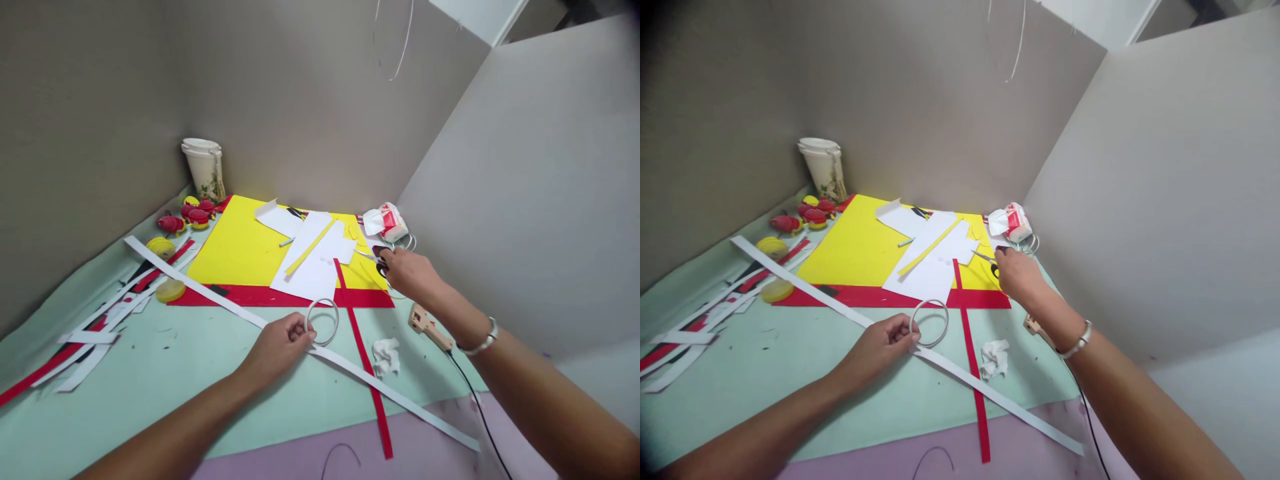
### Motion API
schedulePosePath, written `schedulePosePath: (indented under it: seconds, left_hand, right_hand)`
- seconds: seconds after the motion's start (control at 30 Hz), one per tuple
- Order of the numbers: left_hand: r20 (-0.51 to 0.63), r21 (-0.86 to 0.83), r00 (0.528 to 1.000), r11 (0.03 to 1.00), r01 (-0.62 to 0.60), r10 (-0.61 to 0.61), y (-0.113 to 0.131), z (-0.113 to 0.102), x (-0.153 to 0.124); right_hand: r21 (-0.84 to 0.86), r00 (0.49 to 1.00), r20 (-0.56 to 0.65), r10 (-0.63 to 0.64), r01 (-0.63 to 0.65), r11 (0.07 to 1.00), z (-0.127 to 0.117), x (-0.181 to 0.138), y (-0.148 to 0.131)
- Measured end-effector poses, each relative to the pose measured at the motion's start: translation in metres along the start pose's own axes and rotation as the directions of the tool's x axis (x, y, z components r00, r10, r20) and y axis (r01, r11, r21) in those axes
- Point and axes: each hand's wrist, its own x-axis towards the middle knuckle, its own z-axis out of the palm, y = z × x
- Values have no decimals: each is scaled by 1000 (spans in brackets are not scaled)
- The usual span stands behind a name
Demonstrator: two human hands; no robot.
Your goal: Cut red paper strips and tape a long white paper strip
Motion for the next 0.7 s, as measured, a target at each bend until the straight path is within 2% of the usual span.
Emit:
schedulePosePath:
  seconds: [0.07, 0.1, 0.13, 0.17, 0.2, 0.23, 0.27, 0.3, 0.33, 0.37, 0.43, 0.5, 0.7]
  left_hand:
    - [-4, 4, 1000, 1000, 1, -1, 1, 0, 0]
    - [-6, 7, 1000, 1000, 0, 0, 1, 0, 0]
    - [-7, 9, 1000, 1000, -2, 2, 1, 1, 0]
    - [-8, 10, 1000, 1000, -3, 3, 1, 1, 0]
    - [-10, 10, 1000, 1000, -6, 6, 0, 1, 0]
    - [-13, 10, 1000, 1000, -9, 9, 0, 1, 0]
    - [-17, 10, 1000, 1000, -12, 13, -1, 2, 0]
    - [-21, 14, 1000, 1000, -15, 15, -1, 2, 1]
    - [-22, 20, 1000, 1000, -17, 18, -2, 2, 1]
    - [-22, 25, 1000, 999, -20, 20, -2, 2, 1]
    - [-18, 33, 1000, 999, -23, 23, -2, 2, 1]
    - [-16, 38, 1000, 999, -27, 27, -1, 2, 1]
    - [-16, 21, 1000, 1000, -20, 21, -2, 2, 2]
  right_hand:
    - [142, 998, 5, 69, -69, 987, -3, -22, 9]
    - [423, 988, 24, 150, -146, 894, -3, -37, 10]
    - [677, 979, 79, 186, -190, 711, -1, -55, 8]
    - [853, 974, 163, 155, -218, 475, 2, -75, 3]
    - [938, 964, 244, 109, -263, 227, 6, -96, -7]
    - [948, 947, 320, 43, -319, -13, 13, -117, -19]
    - [903, 926, 376, -38, -376, -210, 21, -138, -35]
    - [829, 906, 402, -131, -421, -367, 30, -157, -52]
    - [748, 889, 397, -228, -457, -481, 39, -174, -69]
    - [681, 884, 384, -267, -467, -564, 49, -188, -87]
    - [578, 831, 381, -405, -556, -597, 65, -207, -117]
    - [525, 822, 334, -462, -569, -633, 75, -216, -139]
    - [420, 881, 338, -330, -455, -785, 72, -212, -167]
